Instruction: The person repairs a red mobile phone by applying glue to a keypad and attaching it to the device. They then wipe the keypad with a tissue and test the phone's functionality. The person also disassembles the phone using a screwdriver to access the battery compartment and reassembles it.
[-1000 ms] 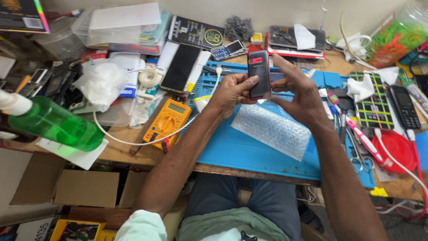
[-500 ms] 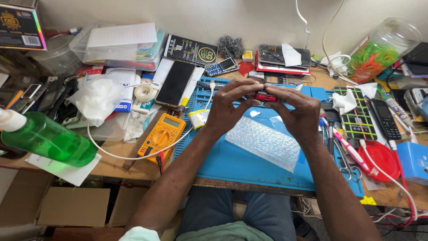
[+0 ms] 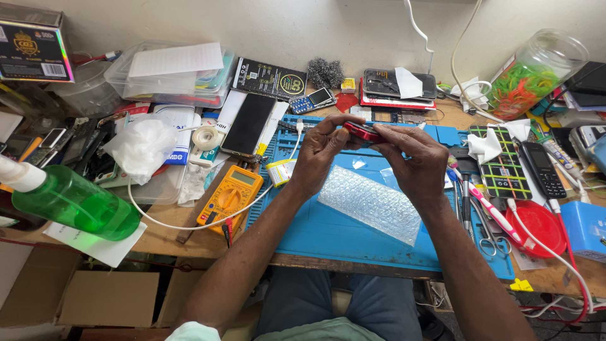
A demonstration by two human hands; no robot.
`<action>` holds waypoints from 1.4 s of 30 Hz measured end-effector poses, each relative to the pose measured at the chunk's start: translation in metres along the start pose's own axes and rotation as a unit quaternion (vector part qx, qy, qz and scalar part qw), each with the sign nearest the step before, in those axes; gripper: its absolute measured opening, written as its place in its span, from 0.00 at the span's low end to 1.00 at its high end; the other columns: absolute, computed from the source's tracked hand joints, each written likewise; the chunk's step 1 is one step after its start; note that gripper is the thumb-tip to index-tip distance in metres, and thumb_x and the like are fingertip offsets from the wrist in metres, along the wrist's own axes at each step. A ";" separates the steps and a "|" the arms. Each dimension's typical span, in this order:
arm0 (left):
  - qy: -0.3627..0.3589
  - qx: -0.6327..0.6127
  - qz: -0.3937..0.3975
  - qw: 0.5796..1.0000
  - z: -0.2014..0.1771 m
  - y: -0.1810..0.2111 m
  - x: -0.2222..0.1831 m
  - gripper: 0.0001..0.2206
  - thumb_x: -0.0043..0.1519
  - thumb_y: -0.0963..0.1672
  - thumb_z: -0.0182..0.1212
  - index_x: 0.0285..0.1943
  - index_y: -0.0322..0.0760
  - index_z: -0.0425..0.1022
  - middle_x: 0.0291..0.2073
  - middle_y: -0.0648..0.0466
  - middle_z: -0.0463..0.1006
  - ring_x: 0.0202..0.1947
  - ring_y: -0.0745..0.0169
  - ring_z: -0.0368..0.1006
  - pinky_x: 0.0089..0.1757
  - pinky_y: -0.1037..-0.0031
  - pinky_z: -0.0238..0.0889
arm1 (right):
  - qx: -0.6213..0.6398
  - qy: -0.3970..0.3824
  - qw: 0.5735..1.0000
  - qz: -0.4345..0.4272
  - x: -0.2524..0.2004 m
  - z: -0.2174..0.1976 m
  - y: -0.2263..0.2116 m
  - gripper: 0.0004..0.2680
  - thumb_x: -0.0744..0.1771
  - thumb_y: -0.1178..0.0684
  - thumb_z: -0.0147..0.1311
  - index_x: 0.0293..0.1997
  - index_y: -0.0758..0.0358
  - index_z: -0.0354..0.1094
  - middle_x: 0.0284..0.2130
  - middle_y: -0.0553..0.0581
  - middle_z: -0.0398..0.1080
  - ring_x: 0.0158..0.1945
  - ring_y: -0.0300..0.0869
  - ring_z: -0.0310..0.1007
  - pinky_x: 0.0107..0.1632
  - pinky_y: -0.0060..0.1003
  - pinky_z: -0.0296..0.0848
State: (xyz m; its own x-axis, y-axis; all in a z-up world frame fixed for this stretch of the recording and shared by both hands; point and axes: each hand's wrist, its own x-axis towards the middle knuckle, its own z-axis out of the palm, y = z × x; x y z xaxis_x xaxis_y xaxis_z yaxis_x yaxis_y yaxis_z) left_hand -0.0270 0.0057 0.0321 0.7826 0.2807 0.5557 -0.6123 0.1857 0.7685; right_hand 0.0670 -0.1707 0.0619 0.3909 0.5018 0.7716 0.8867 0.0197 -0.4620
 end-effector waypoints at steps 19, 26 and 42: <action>0.046 -0.064 -0.035 0.996 0.002 -0.008 0.002 0.13 0.70 0.38 0.52 0.64 0.34 0.66 0.62 0.49 0.70 0.59 0.61 0.73 0.58 0.69 0.73 | -0.194 0.039 0.971 -0.137 0.001 0.000 -0.001 0.11 0.64 0.51 0.72 0.51 0.53 0.80 0.47 0.46 0.79 0.53 0.42 0.73 0.56 0.42 0.63; 0.017 0.012 0.000 1.000 -0.004 0.004 0.004 0.16 0.71 0.37 0.55 0.66 0.33 0.58 0.62 0.46 0.70 0.68 0.59 0.70 0.65 0.67 0.65 | 0.003 0.031 0.999 -0.009 0.006 0.007 0.003 0.19 0.59 0.54 0.69 0.54 0.64 0.71 0.54 0.67 0.70 0.59 0.53 0.68 0.61 0.47 0.70; -0.001 0.226 0.060 0.972 0.003 0.002 -0.003 0.10 0.66 0.38 0.65 0.55 0.36 0.74 0.49 0.55 0.78 0.52 0.71 0.77 0.52 0.78 0.77 | 0.120 -0.005 0.990 0.069 -0.005 0.010 0.015 0.11 0.65 0.62 0.68 0.52 0.64 0.75 0.48 0.57 0.75 0.53 0.39 0.76 0.55 0.33 0.78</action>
State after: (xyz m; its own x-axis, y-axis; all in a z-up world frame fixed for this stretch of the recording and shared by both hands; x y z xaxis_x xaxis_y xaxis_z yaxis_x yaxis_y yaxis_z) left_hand -0.0302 0.0019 0.0328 0.7094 0.2734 0.6496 -0.5869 -0.2811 0.7593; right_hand 0.0756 -0.1643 0.0469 0.5001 0.5234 0.6899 0.7400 0.1555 -0.6544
